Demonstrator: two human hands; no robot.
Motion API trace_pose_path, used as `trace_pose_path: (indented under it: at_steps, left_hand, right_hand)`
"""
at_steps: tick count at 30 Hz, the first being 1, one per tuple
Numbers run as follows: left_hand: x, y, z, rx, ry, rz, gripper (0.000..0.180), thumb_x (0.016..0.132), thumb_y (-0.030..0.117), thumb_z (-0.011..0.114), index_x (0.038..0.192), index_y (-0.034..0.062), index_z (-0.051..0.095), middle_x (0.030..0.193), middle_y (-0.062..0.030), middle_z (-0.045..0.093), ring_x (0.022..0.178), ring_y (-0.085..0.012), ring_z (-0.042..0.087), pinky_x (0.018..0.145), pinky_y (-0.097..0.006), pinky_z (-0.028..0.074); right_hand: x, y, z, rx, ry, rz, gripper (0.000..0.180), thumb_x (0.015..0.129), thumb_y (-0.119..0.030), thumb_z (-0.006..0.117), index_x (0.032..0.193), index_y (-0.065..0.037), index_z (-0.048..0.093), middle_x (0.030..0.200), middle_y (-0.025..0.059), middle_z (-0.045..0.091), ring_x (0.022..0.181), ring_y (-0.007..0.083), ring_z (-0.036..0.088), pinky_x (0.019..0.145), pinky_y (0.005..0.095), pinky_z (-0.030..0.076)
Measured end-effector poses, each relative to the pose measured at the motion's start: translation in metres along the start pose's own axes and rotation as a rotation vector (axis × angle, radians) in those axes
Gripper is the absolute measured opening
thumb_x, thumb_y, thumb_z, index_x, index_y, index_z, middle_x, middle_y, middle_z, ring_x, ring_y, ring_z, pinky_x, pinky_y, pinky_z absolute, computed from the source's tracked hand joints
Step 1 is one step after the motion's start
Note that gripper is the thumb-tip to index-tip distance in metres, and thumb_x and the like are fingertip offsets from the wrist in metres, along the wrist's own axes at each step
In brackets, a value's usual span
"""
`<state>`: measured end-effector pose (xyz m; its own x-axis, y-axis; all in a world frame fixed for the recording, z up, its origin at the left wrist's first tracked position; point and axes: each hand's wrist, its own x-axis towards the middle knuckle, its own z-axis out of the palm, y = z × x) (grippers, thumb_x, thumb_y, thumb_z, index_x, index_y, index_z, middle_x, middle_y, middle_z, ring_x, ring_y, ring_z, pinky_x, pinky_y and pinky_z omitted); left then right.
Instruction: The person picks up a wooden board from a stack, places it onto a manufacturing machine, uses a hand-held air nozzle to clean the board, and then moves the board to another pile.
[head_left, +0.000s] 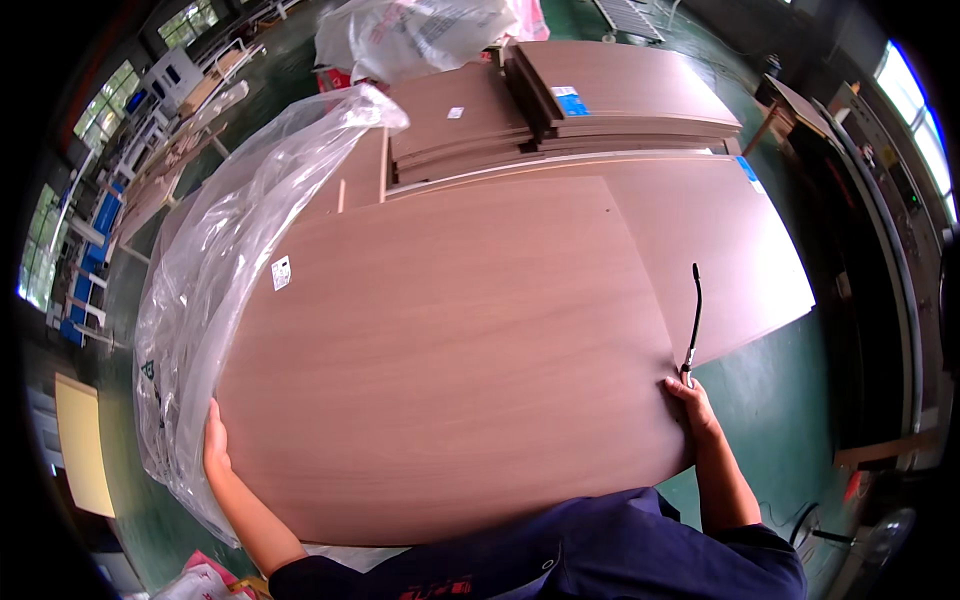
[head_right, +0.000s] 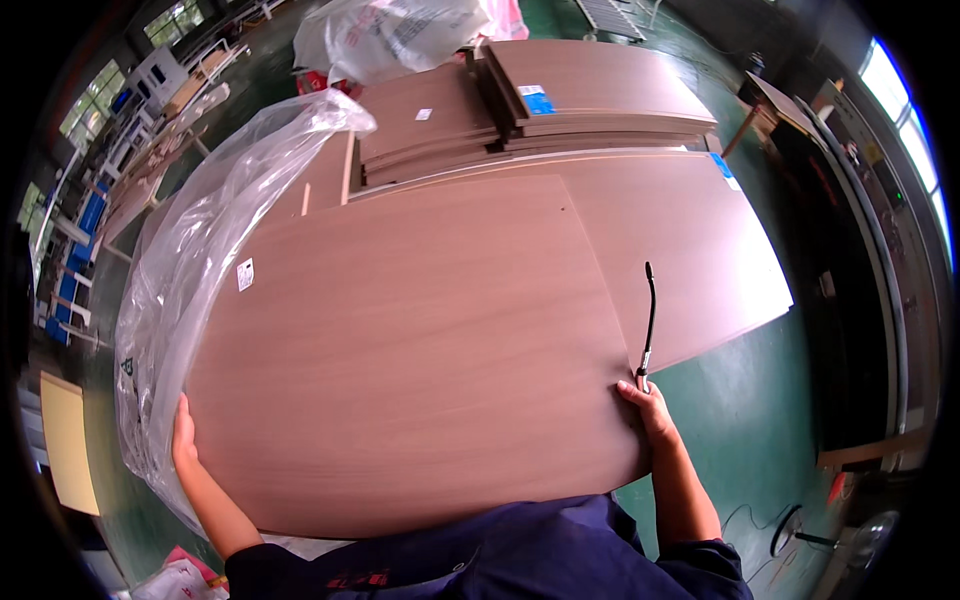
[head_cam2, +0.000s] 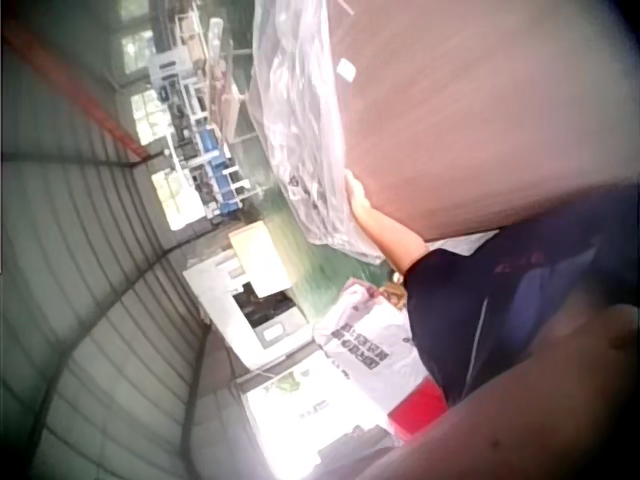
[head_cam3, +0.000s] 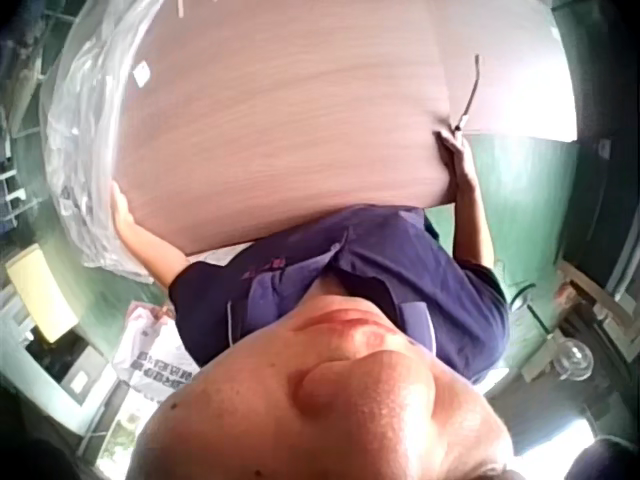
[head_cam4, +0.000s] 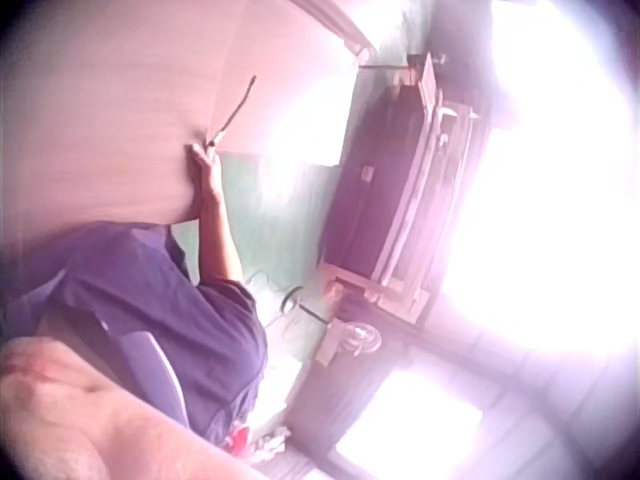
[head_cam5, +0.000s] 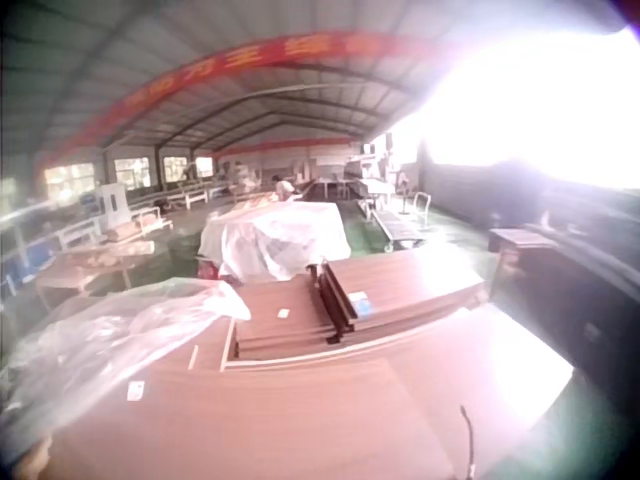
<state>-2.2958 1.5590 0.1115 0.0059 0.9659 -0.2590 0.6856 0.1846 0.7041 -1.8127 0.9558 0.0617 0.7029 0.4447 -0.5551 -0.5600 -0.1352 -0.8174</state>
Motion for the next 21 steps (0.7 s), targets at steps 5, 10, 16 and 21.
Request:
trace_pose_path:
  at_steps: [5, 10, 16, 21]
  left_hand:
    - [-0.036, 0.035, 0.021, 0.013, -0.105, 0.037, 0.081, 0.092, 0.060, 0.037, 0.145, -0.0006, 0.024, 0.153, -0.0124, 0.020, 0.142, -0.0264, 0.014, 0.114, -0.040, 0.013]
    - [-0.087, 0.085, 0.076, -0.012, -0.130, 0.186, 0.080, 0.093, 0.059, 0.037, 0.144, -0.0009, 0.025, 0.153, -0.0123, 0.019, 0.142, -0.0257, 0.014, 0.114, -0.039, 0.012]
    - [-0.150, 0.157, 0.168, 0.005, -0.345, 0.276, 0.075, 0.095, 0.056, 0.036, 0.143, -0.0014, 0.028, 0.152, -0.0121, 0.024, 0.141, -0.0249, 0.018, 0.113, -0.038, 0.015]
    - [-0.180, 0.201, 0.277, -0.077, -0.702, 0.245, 0.071, 0.095, 0.056, 0.033, 0.140, 0.0010, 0.037, 0.146, -0.0123, 0.037, 0.136, -0.0259, 0.031, 0.111, -0.038, 0.023]
  right_hand:
    - [-0.027, 0.006, -0.056, 0.069, 0.022, -0.026, 0.043, 0.081, -0.028, 0.068, 0.110, 0.001, 0.056, 0.092, 0.0095, 0.064, 0.078, 0.0180, 0.064, 0.072, 0.0306, 0.052]
    - [-0.053, 0.021, -0.141, 0.165, 0.092, -0.098, 0.033, 0.081, -0.027, 0.068, 0.098, -0.001, 0.059, 0.084, 0.0070, 0.064, 0.068, 0.0155, 0.063, 0.064, 0.0291, 0.052]
    - [-0.091, 0.046, -0.242, 0.259, 0.199, -0.161, 0.034, 0.082, -0.027, 0.068, 0.101, 0.000, 0.058, 0.086, 0.0059, 0.064, 0.069, 0.0137, 0.062, 0.064, 0.0280, 0.051]
    - [-0.131, 0.059, -0.309, 0.328, 0.333, -0.178, 0.033, 0.082, -0.027, 0.067, 0.100, 0.000, 0.059, 0.087, 0.0057, 0.064, 0.073, 0.0144, 0.062, 0.067, 0.0279, 0.050]
